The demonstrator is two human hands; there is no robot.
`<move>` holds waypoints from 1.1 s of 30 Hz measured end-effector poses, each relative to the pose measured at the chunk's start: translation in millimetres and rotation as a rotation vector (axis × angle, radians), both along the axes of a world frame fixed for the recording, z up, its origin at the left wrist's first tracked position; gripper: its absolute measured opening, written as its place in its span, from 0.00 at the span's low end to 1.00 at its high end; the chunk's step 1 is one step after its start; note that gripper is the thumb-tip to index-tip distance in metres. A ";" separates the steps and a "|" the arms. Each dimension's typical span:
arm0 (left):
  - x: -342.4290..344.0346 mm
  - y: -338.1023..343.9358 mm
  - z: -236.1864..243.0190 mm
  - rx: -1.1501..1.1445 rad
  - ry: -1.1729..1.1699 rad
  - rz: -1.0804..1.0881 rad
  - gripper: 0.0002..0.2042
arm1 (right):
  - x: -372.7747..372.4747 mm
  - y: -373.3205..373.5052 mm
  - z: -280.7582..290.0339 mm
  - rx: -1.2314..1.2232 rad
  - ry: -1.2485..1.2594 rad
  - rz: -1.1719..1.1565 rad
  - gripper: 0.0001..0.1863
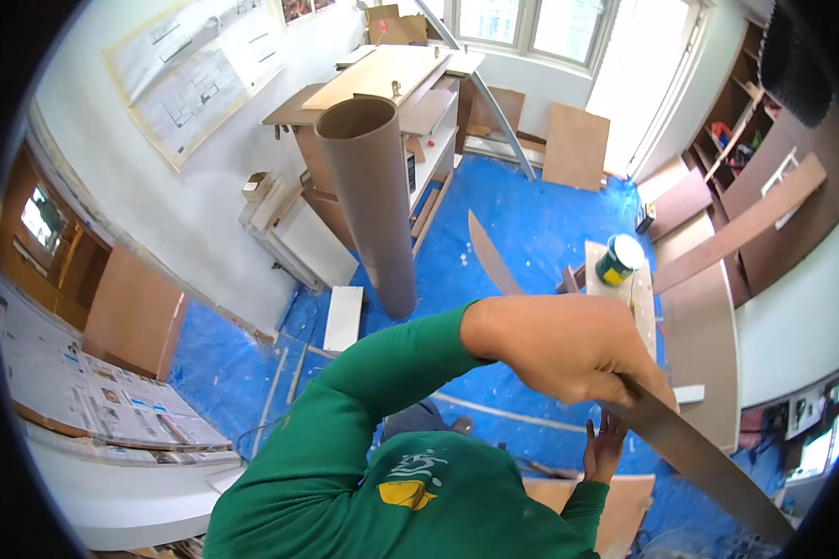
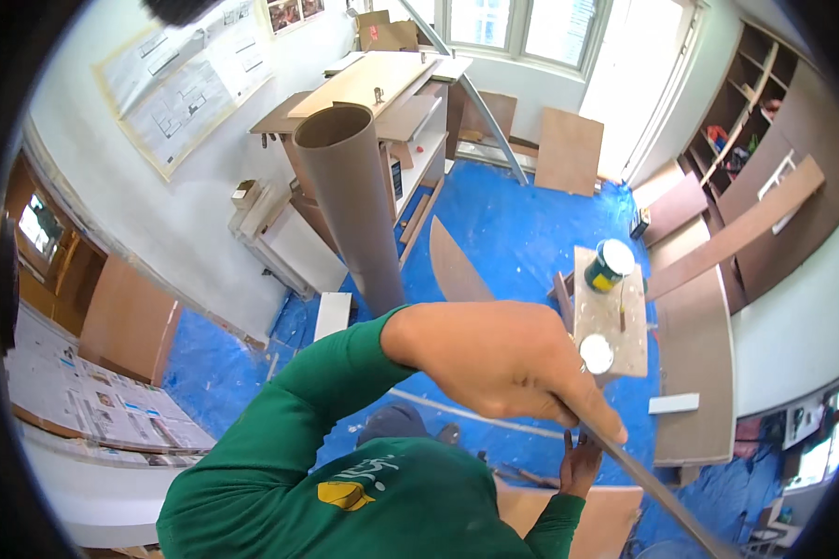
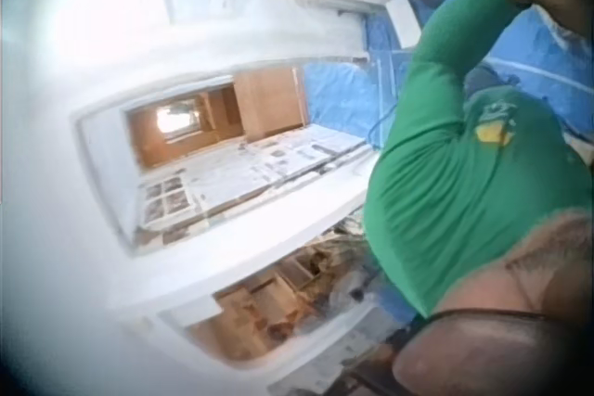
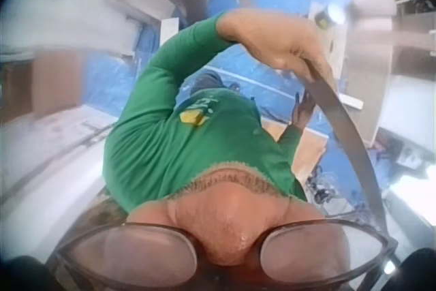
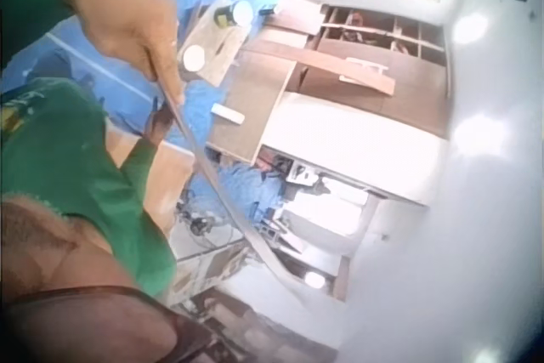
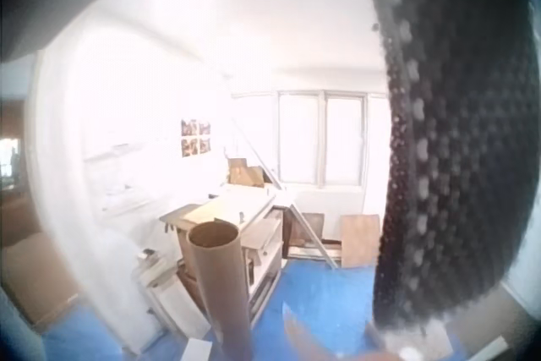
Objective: The person applies a decorative laminate sheet to a wooden panel by trimming the sheet with a utility knife and then pressing the sheet onto the panel surface.
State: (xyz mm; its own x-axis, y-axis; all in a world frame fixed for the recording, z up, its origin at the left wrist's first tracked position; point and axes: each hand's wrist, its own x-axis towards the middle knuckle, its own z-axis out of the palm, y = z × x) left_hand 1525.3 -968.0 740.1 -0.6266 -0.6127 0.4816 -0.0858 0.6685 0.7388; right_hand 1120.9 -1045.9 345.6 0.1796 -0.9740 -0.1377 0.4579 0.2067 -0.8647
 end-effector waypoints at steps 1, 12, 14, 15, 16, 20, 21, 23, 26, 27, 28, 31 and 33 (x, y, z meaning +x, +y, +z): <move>15.1 -13.9 3.8 -0.053 0.023 0.024 0.18 | 15.2 -31.3 3.0 -0.036 -0.019 0.036 0.29; 204.5 -202.6 74.7 -0.630 0.113 0.159 0.13 | 220.6 -300.3 166.3 -0.302 0.047 -0.248 0.40; 238.0 -234.8 105.1 -0.627 -0.006 0.146 0.11 | 246.3 -325.9 204.9 -0.362 0.071 -0.357 0.41; 254.0 -252.1 120.2 -0.621 -0.066 0.132 0.10 | 256.3 -338.4 225.0 -0.386 0.060 -0.424 0.41; 276.0 -253.8 134.4 -0.611 -0.123 0.181 0.10 | 290.8 -358.5 237.7 -0.387 0.020 -0.434 0.41; 345.5 -331.9 145.8 -0.644 -0.068 0.230 0.09 | 318.9 -415.7 287.1 -0.563 0.044 -0.557 0.38; 355.8 -361.7 144.6 -0.661 -0.025 0.214 0.09 | 311.3 -421.3 304.0 -0.654 0.193 -0.688 0.34; 402.3 -376.5 148.1 -0.663 -0.044 0.342 0.09 | 322.5 -482.0 297.9 -0.840 0.426 -0.663 0.31; 451.7 -437.9 138.5 -0.685 0.004 0.461 0.10 | 328.9 -542.1 340.1 -0.830 0.446 -0.768 0.30; 464.8 -459.0 137.3 -0.694 0.024 0.509 0.10 | 352.9 -556.3 363.6 -0.797 0.488 -0.781 0.32; 483.4 -478.2 135.3 -0.705 0.041 0.568 0.10 | 380.1 -571.3 388.3 -0.769 0.526 -0.788 0.33; 539.2 -535.8 124.2 -0.749 0.113 0.737 0.10 | 416.8 -671.4 447.3 -0.882 0.389 -0.710 0.38; 583.6 -565.6 120.7 -0.764 0.137 0.920 0.10 | 495.1 -735.9 482.1 -0.917 0.329 -0.726 0.39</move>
